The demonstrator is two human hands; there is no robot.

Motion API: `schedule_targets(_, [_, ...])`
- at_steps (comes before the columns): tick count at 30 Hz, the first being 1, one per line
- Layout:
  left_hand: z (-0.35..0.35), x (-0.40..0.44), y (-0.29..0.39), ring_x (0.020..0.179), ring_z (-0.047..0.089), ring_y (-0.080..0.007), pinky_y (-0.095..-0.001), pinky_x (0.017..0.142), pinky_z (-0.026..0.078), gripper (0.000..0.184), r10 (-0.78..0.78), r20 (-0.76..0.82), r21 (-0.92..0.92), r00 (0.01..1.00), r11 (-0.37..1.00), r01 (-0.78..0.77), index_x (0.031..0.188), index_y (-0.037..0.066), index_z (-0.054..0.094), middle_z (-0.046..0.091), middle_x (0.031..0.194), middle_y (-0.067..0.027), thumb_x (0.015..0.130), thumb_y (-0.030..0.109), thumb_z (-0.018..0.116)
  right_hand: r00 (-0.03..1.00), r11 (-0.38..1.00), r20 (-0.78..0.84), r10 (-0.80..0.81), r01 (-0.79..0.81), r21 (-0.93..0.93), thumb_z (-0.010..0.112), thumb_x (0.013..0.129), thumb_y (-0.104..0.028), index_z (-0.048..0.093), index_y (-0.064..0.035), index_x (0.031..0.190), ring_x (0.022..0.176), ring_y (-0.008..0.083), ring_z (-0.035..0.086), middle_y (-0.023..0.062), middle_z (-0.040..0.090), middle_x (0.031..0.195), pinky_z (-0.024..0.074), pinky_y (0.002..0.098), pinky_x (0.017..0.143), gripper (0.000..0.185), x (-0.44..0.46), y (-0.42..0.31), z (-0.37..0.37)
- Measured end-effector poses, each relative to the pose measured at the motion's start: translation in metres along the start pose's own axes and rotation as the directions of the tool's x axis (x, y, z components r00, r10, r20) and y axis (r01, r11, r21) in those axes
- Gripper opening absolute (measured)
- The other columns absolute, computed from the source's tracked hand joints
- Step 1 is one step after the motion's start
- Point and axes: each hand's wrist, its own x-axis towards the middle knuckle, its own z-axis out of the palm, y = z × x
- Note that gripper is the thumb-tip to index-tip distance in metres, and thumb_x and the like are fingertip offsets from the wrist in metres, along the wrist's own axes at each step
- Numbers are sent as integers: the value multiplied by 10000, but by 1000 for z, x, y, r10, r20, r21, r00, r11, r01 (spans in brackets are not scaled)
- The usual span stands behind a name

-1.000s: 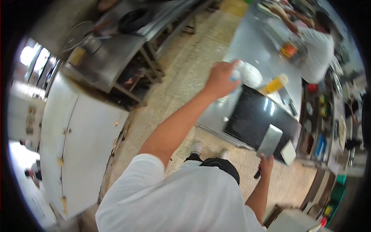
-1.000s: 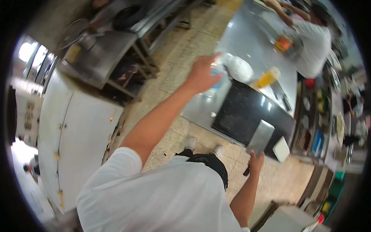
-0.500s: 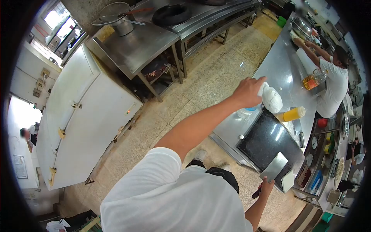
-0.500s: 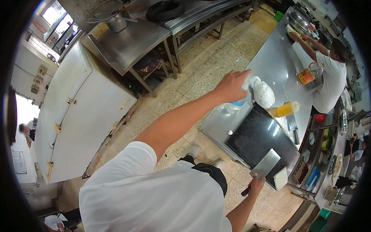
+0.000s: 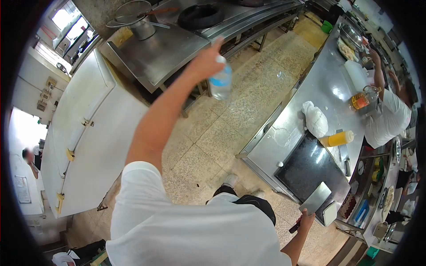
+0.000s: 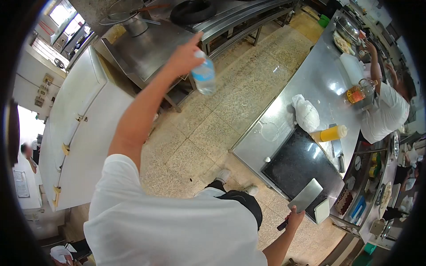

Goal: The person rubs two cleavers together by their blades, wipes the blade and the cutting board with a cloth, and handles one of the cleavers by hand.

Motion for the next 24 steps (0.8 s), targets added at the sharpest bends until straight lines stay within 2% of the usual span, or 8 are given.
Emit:
schedule_targets(3, [-49, 15, -62, 912, 696, -338, -415, 829, 537, 925, 54, -175, 90, 983, 995, -38, 1544, 166, 285, 710, 1003, -170, 745, 183, 751, 1000, 999, -15, 6, -7, -42, 631, 946, -164, 431, -13, 1094, 428, 133, 462, 39, 467, 636, 396, 293, 363, 291, -5, -8, 2])
schedule_targets(5, [-79, 18, -84, 1059, 634, -429, -466, 916, 508, 878, -81, -212, 111, 974, 988, 106, 1508, 102, 335, 666, 1125, -254, 729, 198, 729, 1000, 998, -16, 4, -5, -58, 629, 946, -164, 430, -10, 1097, 430, 133, 463, 40, 465, 638, 397, 294, 364, 293, -6, -9, 1])
schedule_targets(9, [-108, 19, -166, 982, 654, -419, -480, 869, 508, 857, 8, -399, 306, 917, 944, 125, 1523, 149, 297, 682, 1051, -222, 764, 165, 696, 999, 996, -41, -23, 19, -92, 626, 945, -161, 434, -5, 1105, 424, 141, 472, 45, 471, 643, 399, 299, 366, 295, -8, -10, 3])
schedule_targets(13, [-127, 5, -207, 1065, 624, -444, -504, 925, 504, 819, -257, -437, 345, 862, 837, 425, 1508, 141, 313, 654, 1156, -254, 792, 169, 709, 996, 983, -46, -72, 63, -172, 656, 927, -183, 445, -17, 1159, 411, 161, 493, 67, 524, 684, 405, 317, 361, 355, 6, 8, -3])
schedule_targets(17, [-134, 4, -330, 1069, 619, -457, -510, 890, 514, 789, -75, -492, 491, 867, 799, 348, 1486, 180, 326, 620, 1225, -257, 825, 235, 753, 959, 922, -58, -278, 250, -294, 698, 899, -236, 481, -10, 1281, 501, 202, 578, 146, 646, 869, 473, 360, 445, 494, 24, 40, -9])
schedule_targets(18, [-139, 2, -302, 1128, 597, -453, -502, 932, 495, 812, -308, -475, 415, 825, 748, 518, 1495, 153, 310, 576, 1307, -259, 820, 198, 759, 931, 866, -92, -352, 287, -410, 704, 894, -238, 480, 6, 1229, 531, 237, 611, 167, 647, 845, 494, 379, 472, 471, 32, 53, -11])
schedule_targets(19, [-148, 6, -353, 1195, 560, -450, -500, 985, 463, 825, -62, -496, 428, 866, 851, 306, 1506, 130, 289, 533, 1362, -273, 828, 199, 754, 967, 914, -122, -225, 166, -370, 696, 900, -227, 463, 8, 1186, 496, 211, 572, 133, 599, 763, 467, 362, 441, 437, 9, 27, -9])
schedule_targets(24, [-165, -1, -344, 1219, 537, -464, -511, 1027, 428, 846, -283, -548, 392, 787, 745, 540, 1512, 111, 280, 529, 1373, -267, 832, 306, 745, 980, 943, -163, -113, 54, -328, 685, 909, -212, 439, 20, 1134, 468, 188, 539, 108, 553, 685, 444, 347, 413, 406, -11, -9, 4])
